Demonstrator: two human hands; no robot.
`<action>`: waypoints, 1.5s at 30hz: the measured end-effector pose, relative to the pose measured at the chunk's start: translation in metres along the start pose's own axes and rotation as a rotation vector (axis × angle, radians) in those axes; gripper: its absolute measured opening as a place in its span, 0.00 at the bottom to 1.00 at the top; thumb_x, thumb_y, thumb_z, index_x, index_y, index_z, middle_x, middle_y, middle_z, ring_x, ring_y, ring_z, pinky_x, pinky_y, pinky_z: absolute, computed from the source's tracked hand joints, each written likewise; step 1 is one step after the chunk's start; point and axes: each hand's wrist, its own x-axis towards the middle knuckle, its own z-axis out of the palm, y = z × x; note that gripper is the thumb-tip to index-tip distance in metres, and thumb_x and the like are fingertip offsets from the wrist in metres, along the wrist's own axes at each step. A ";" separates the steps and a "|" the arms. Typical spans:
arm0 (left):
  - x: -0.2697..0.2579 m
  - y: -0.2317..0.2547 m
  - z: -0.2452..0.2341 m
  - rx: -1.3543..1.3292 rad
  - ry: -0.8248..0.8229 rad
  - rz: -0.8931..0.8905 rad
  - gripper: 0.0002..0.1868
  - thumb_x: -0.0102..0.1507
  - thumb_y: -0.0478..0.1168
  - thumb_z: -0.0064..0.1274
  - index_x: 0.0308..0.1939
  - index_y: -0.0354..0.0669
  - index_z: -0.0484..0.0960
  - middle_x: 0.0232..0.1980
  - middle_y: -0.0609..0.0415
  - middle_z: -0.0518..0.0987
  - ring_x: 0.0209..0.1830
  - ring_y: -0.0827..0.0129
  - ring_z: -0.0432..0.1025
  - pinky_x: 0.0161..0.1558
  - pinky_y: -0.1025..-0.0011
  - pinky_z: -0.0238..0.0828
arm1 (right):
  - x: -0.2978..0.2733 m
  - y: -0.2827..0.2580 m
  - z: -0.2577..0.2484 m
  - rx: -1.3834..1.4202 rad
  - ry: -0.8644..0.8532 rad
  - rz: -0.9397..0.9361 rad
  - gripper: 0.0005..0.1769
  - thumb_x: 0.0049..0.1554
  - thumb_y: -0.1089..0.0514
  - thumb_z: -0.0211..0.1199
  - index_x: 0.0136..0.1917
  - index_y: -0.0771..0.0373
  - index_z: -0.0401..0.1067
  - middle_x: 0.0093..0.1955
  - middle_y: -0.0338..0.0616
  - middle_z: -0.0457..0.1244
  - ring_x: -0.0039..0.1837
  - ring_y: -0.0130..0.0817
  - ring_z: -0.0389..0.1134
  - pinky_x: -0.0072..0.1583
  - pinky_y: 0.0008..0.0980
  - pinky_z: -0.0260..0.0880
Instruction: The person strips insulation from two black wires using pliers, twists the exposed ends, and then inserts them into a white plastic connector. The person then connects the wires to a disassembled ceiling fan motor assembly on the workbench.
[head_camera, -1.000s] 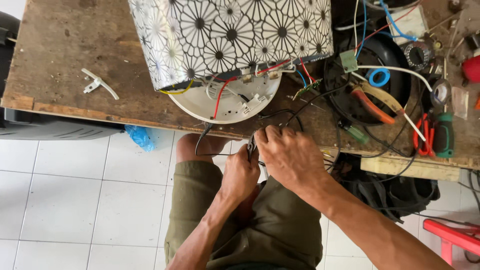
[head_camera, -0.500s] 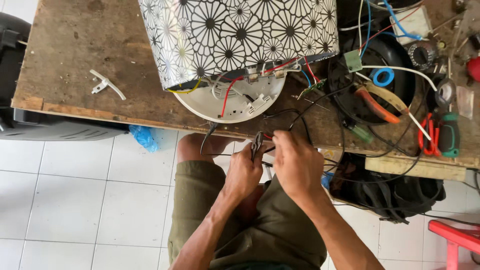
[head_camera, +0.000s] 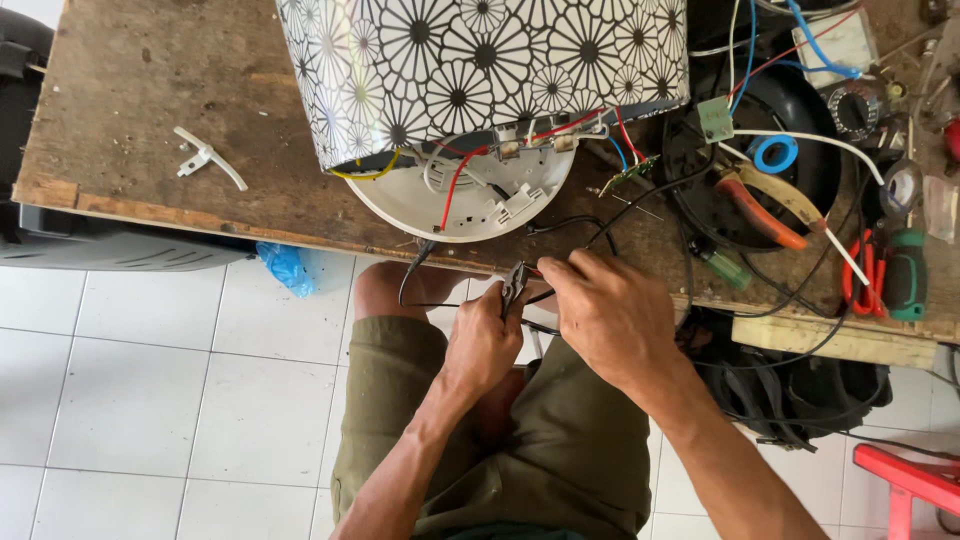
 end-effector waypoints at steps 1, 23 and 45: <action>0.001 0.001 0.001 0.032 0.007 0.005 0.20 0.74 0.53 0.55 0.36 0.41 0.78 0.29 0.36 0.82 0.36 0.34 0.81 0.35 0.47 0.75 | 0.000 0.002 0.001 -0.093 0.012 -0.067 0.07 0.63 0.56 0.65 0.52 0.42 0.80 0.38 0.31 0.64 0.40 0.35 0.73 0.38 0.34 0.74; -0.003 -0.006 0.001 0.008 -0.010 0.022 0.16 0.72 0.50 0.54 0.36 0.44 0.78 0.28 0.38 0.81 0.35 0.34 0.82 0.36 0.50 0.78 | -0.002 -0.008 -0.003 -0.144 0.122 -0.045 0.10 0.62 0.62 0.66 0.53 0.48 0.82 0.37 0.34 0.63 0.36 0.35 0.69 0.39 0.29 0.70; -0.013 0.002 -0.001 0.071 -0.063 -0.099 0.15 0.71 0.50 0.52 0.39 0.41 0.79 0.30 0.33 0.82 0.40 0.29 0.82 0.41 0.41 0.76 | 0.006 -0.016 -0.005 -0.229 0.036 -0.109 0.10 0.58 0.61 0.64 0.49 0.45 0.79 0.36 0.33 0.60 0.38 0.33 0.69 0.38 0.28 0.68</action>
